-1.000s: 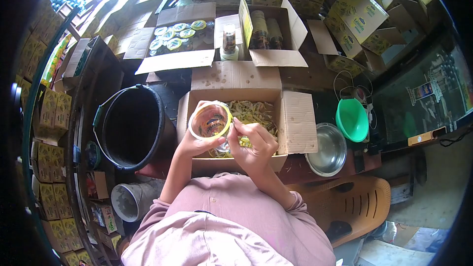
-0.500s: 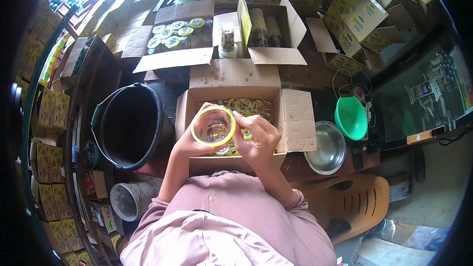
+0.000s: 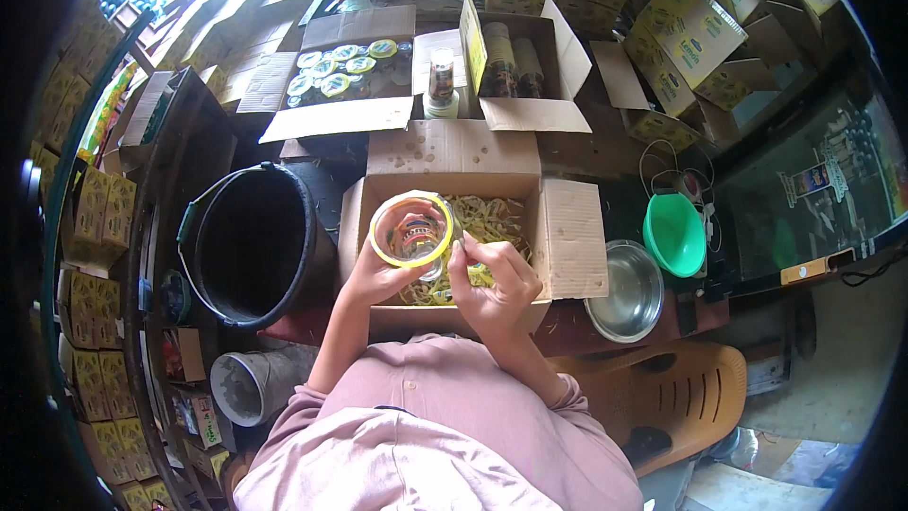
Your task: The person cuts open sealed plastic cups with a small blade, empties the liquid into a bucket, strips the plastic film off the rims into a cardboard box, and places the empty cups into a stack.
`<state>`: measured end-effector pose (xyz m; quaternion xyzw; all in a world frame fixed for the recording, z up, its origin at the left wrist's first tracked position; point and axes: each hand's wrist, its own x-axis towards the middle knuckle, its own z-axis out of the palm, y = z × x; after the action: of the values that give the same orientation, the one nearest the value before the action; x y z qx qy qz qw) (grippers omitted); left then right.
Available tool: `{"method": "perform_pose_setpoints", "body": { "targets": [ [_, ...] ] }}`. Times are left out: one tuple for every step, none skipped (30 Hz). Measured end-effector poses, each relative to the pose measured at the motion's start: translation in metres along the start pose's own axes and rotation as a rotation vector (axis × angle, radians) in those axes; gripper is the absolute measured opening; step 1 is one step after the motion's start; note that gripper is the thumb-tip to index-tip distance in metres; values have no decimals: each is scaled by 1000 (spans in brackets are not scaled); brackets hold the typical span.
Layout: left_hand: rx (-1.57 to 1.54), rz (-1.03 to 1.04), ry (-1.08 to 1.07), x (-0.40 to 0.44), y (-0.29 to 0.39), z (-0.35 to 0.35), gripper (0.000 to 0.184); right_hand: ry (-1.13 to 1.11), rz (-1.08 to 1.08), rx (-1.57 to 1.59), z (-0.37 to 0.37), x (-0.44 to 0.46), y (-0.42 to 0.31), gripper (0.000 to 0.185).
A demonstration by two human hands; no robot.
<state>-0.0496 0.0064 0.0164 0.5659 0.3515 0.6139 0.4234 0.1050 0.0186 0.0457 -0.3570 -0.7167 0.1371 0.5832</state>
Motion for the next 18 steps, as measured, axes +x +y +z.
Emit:
{"method": "perform_pose_setpoints", "body": {
  "targets": [
    [0,-9,-23,-1,-1,-1,63,-1,8,-9,0,0,-3,16],
    [-26,-23,-8,-2,0,0,63,1,14,0,1,0,-4,16],
    [-53,-37,6,-3,0,2,63,3,20,8,1,-1,-4,15],
    [-81,-53,19,-3,0,3,64,6,27,15,2,-2,-5,15],
    [-75,-48,13,-4,0,3,64,9,31,18,3,-2,-5,15],
    [-69,-42,8,-4,0,3,64,12,35,22,4,-2,-6,14],
    [-64,-37,2,-4,0,4,65,15,39,24,4,-2,-6,13],
    [-53,-32,3,-4,-1,4,65,21,29,25,5,-2,-6,13],
    [-42,-30,5,-5,-3,3,64,26,22,25,6,-2,-5,13],
    [-32,-27,7,-6,-4,3,64,30,14,25,6,-2,-4,13],
    [-44,-34,6,-6,-4,3,64,41,16,27,7,-2,-4,13],
    [-57,-40,4,-6,-5,4,64,51,18,29,8,-2,-4,13],
    [-69,-46,4,-7,-5,5,64,61,20,32,8,-2,-4,13],
    [-69,-57,10,-7,-5,6,63,61,19,17,8,-2,-4,13],
    [-68,-65,15,-7,-3,7,63,62,16,1,8,-1,-5,13],
    [-68,-74,20,-7,-3,8,63,64,14,-15,8,0,-5,13],
    [-59,-67,25,-7,-4,9,62,65,16,-14,8,1,-5,12],
    [-50,-60,31,-7,-5,9,61,66,19,-13,9,1,-5,12]
  ]
}}
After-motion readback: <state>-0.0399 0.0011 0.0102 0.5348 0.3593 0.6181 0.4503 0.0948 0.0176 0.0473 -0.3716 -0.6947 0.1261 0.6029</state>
